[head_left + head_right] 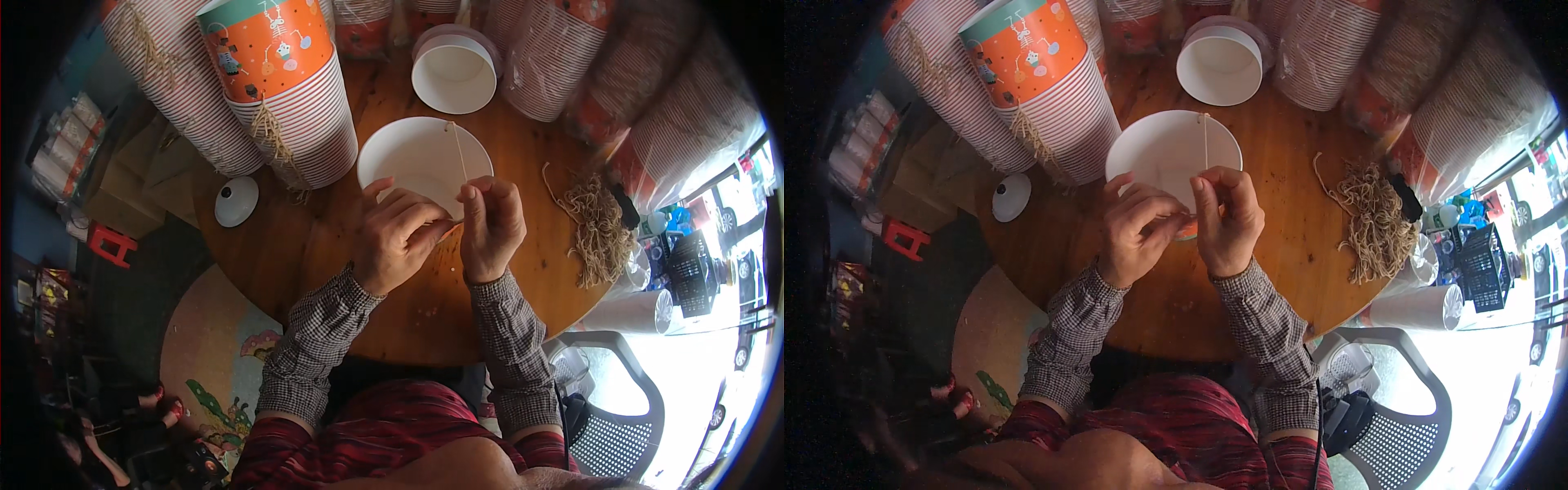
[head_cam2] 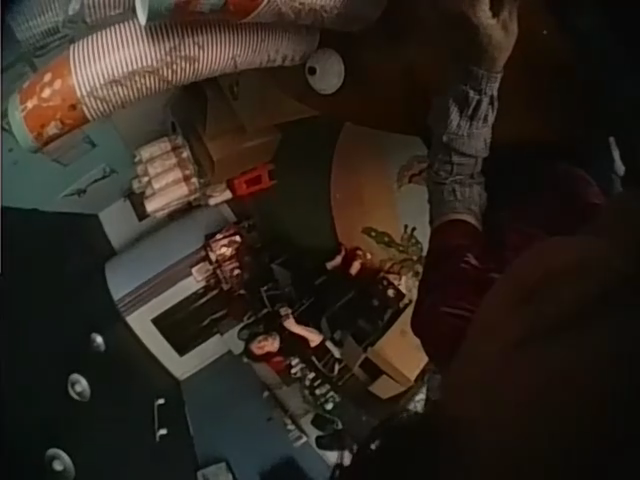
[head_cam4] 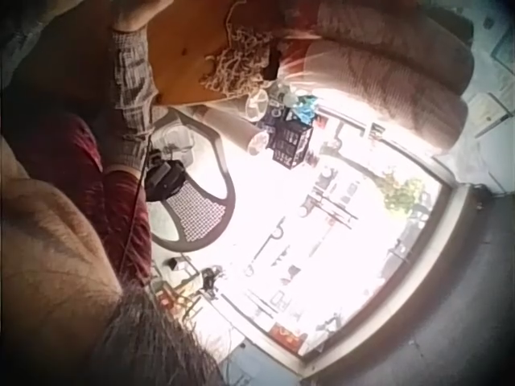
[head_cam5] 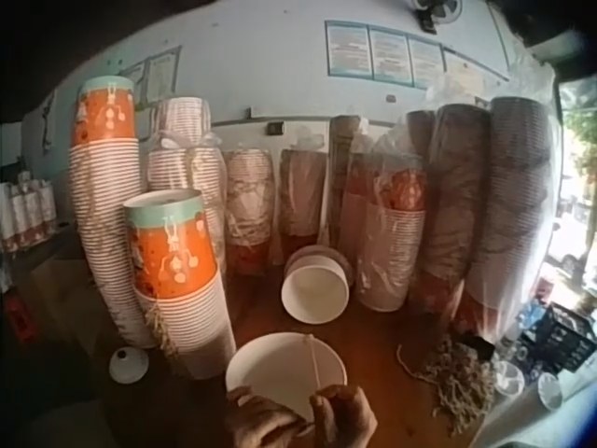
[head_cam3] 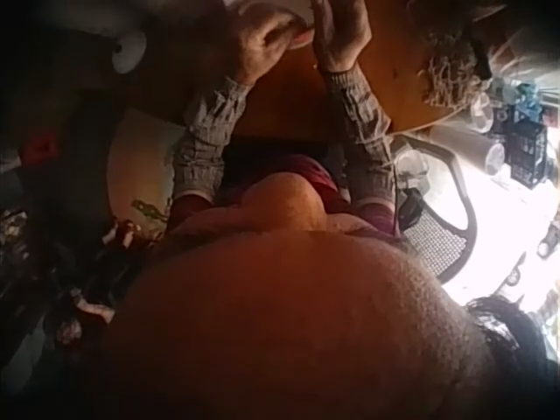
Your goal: Manually attaching string handles to printed paper buckets.
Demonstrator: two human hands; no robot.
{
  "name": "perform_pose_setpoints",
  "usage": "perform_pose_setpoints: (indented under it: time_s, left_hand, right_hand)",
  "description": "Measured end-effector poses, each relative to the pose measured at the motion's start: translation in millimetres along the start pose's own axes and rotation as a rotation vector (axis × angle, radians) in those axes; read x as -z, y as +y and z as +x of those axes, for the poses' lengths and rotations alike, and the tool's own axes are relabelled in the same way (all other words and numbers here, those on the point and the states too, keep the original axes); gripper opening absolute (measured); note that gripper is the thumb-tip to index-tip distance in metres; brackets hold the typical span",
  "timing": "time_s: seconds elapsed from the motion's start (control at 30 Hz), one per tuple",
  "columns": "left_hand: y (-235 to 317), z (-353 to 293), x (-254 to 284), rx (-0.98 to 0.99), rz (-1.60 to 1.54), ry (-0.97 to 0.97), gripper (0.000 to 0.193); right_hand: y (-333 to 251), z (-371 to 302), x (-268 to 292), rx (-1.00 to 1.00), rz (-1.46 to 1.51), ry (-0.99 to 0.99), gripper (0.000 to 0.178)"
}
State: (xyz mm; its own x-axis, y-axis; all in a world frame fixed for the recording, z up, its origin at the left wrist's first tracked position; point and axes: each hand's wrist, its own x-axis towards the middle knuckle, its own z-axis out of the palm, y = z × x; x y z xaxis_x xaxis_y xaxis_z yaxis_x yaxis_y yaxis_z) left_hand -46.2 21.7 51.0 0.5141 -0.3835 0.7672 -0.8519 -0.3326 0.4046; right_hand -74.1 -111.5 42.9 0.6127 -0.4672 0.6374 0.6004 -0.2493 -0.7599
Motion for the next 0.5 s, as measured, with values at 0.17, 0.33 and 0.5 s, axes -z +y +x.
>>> perform_pose_setpoints:
  time_s: [0.17, 0.33, 0.5]
  left_hand:
    - [-8, -4, 0, -0.01, 0.001, 0.047, 0.014]
    - [-11, -7, 5, -0.018, -0.002, 0.08, 0.013]
    - [-18, -10, 3, -0.033, -0.011, 0.121, 0.011]
  right_hand:
    - [-3, 14, 13, 0.133, -0.29, 0.105, 0.01]
    - [18, 35, 33, 0.143, -0.373, 0.208, 0.007]
    - [28, 39, 35, 0.084, -0.396, 0.164, 0.007]
